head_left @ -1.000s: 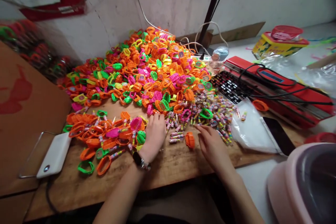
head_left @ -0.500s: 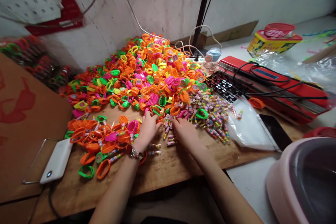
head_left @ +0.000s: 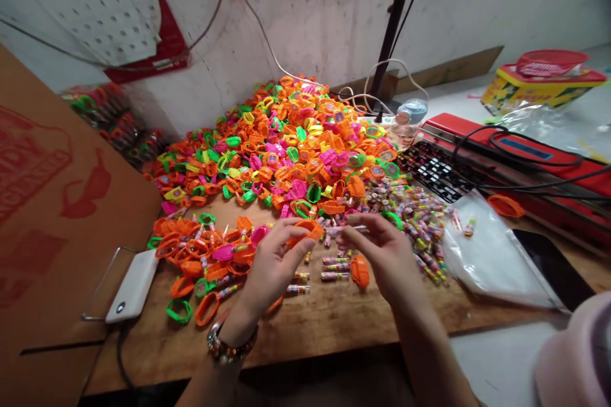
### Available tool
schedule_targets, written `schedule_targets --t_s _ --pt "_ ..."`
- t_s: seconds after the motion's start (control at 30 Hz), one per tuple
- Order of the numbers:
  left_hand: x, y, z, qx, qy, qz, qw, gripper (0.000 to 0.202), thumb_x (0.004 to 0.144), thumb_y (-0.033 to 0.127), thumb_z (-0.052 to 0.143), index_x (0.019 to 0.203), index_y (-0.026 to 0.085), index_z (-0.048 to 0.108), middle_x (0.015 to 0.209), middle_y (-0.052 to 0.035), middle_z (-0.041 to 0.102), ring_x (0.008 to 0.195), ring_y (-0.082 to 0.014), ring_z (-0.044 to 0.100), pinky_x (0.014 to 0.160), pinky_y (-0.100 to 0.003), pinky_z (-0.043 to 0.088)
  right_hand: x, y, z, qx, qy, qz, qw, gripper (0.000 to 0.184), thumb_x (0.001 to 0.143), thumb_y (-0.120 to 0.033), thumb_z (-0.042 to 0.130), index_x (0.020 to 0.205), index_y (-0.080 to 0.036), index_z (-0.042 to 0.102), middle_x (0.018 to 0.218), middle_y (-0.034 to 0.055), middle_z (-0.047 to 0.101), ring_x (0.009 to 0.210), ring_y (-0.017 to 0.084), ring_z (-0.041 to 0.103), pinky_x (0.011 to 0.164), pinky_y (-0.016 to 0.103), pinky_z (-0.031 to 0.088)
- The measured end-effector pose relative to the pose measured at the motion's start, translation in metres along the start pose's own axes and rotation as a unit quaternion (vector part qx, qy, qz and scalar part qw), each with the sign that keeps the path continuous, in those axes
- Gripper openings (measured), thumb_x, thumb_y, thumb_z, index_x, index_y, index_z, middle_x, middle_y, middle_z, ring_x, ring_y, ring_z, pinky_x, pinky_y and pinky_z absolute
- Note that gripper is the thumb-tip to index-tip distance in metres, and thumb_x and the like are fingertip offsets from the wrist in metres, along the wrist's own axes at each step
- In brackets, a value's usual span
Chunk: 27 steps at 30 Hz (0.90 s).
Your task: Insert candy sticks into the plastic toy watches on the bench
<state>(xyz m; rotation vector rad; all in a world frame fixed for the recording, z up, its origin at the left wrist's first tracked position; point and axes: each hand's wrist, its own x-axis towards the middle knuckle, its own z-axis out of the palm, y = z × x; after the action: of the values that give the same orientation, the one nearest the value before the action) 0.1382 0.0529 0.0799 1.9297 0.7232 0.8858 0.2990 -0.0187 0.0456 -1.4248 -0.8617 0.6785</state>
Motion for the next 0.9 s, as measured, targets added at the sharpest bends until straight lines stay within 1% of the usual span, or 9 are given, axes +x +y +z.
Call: schedule_targets --t_s 0.03,0.07,0.13,0.23,0.33,0.4,0.53,0.73,0.9 --pt "-0.002 0.007 -0.002 0.020 -0.003 0.022 1.000 0.012 0.088 0.029 0.060 0.087 0.020 0.067 0.105 -0.0060 0.063 0.104 -0.0180 0.059 0.090 -0.033 0.050 -0.008 -0.011 -0.007 0.107 -0.007 -0.004 0.994 0.019 0.083 -0.032 0.067 0.095 -0.019 0.062 0.082 0.0021 0.068 0.068 0.016 0.069 0.064 0.030 0.059" --pt "-0.004 0.013 -0.003 0.042 -0.007 0.047 0.998 0.011 0.090 0.027 0.058 0.089 0.020 0.066 0.105 -0.0056 0.062 0.105 -0.0173 0.059 0.091 -0.033 0.049 -0.016 -0.022 -0.012 0.172 -0.018 -0.011 0.985 0.019 0.080 -0.033 0.071 0.092 -0.020 0.064 0.083 0.0012 0.068 0.067 0.016 0.069 0.063 0.030 0.059" --pt "-0.009 0.027 -0.005 0.084 -0.010 0.094 0.992 0.011 0.092 0.023 0.054 0.094 0.021 0.065 0.106 -0.0049 0.061 0.105 -0.0158 0.058 0.092 -0.032 0.048 -0.028 -0.040 -0.017 0.182 -0.041 -0.041 0.982 0.022 0.079 -0.031 0.073 0.100 -0.024 0.067 0.089 0.0009 0.069 0.072 0.015 0.068 0.061 0.027 0.059" --pt "-0.013 0.042 -0.005 0.140 0.004 0.147 0.979 0.011 0.093 0.017 0.052 0.097 0.020 0.061 0.106 -0.0045 0.058 0.105 -0.0142 0.055 0.092 -0.030 0.047 -0.038 -0.056 -0.014 0.046 -0.059 -0.144 0.987 0.031 0.086 -0.025 0.066 0.116 -0.028 0.065 0.097 0.0032 0.066 0.082 0.015 0.066 0.065 0.026 0.057" --pt "-0.016 0.051 -0.006 0.183 0.020 0.180 0.966 0.011 0.093 0.014 0.050 0.097 0.019 0.059 0.104 -0.0046 0.056 0.103 -0.0138 0.054 0.091 -0.029 0.048 -0.043 -0.061 -0.008 -0.092 -0.045 -0.260 0.960 0.028 0.091 -0.018 0.057 0.117 -0.023 0.064 0.095 0.0048 0.062 0.088 0.014 0.062 0.073 0.026 0.055" --pt "-0.017 0.054 -0.007 0.199 0.023 0.191 0.961 0.010 0.093 0.013 0.050 0.097 0.018 0.057 0.103 -0.0048 0.055 0.102 -0.0137 0.053 0.090 -0.028 0.048 -0.046 -0.063 -0.007 -0.141 -0.028 -0.302 0.942 0.027 0.093 -0.014 0.052 0.117 -0.019 0.062 0.097 0.0059 0.061 0.091 0.013 0.061 0.078 0.025 0.054" --pt "-0.019 0.057 -0.007 0.223 0.020 0.206 0.953 0.010 0.092 0.013 0.050 0.099 0.017 0.056 0.106 -0.0061 0.053 0.103 -0.0143 0.053 0.091 -0.029 0.048 -0.049 -0.066 -0.006 -0.194 -0.024 -0.337 0.921 0.026 0.095 -0.012 0.045 0.119 -0.015 0.056 0.102 0.0083 0.061 0.097 0.013 0.060 0.082 0.024 0.051" --pt "-0.021 0.062 -0.006 0.255 0.019 0.220 0.941 0.009 0.092 0.012 0.050 0.099 0.015 0.056 0.108 -0.0081 0.051 0.105 -0.0152 0.051 0.093 -0.029 0.047 -0.050 -0.065 0.000 -0.305 0.037 -0.394 0.866 0.038 0.094 -0.008 0.048 0.131 -0.010 0.047 0.108 0.0126 0.061 0.101 0.018 0.057 0.088 0.032 0.048" --pt "-0.022 0.061 -0.003 0.296 0.012 0.200 0.934 0.008 0.094 0.014 0.046 0.096 0.015 0.054 0.107 -0.0089 0.051 0.103 -0.0179 0.052 0.090 -0.034 0.049 -0.052 -0.062 0.005 -0.364 0.044 -0.401 0.840 0.040 0.093 -0.015 0.052 0.131 -0.002 0.046 0.099 0.0145 0.060 0.091 0.022 0.055 0.080 0.036 0.049"
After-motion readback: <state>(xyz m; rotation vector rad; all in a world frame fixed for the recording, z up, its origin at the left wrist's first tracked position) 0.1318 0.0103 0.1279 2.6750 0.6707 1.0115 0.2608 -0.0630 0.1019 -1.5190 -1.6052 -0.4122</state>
